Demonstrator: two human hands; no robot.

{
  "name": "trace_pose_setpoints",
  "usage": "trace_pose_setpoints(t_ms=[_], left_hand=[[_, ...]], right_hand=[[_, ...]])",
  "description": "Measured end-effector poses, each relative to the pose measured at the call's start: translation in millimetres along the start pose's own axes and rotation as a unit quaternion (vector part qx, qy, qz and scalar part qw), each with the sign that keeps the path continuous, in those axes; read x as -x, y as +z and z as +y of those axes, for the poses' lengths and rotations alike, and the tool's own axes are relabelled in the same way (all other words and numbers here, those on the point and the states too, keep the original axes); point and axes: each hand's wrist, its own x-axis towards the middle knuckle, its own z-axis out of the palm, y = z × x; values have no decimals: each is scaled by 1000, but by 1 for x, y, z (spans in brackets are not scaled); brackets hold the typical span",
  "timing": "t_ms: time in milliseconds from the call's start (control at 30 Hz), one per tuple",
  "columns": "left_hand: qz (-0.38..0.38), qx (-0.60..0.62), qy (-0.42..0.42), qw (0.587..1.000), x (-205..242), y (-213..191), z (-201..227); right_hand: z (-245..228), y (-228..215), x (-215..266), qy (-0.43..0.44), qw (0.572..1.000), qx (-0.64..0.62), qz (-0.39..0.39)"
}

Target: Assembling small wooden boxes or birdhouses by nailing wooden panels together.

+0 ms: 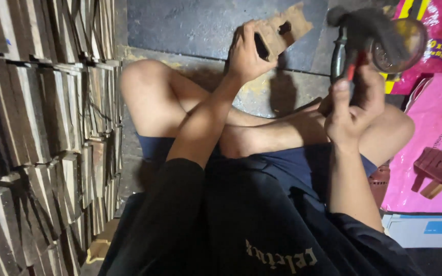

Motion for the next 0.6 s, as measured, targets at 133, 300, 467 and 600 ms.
trace_pose_setpoints(t_ms=[133, 300, 467, 600], left_hand=[[-19, -8, -7, 1000, 2, 3, -5], [-35, 9, -29, 999, 6, 6, -5], [-19, -22, -15, 999, 1, 8, -11], [-11, -14, -19, 1000, 0, 6, -5]], right_hand=[[-4, 9, 5, -35, 998, 54, 15], [19, 34, 9, 7, 984, 128, -122], [5, 19, -4, -40, 999, 2, -11], [-2, 12, 14, -86, 990, 104, 50]])
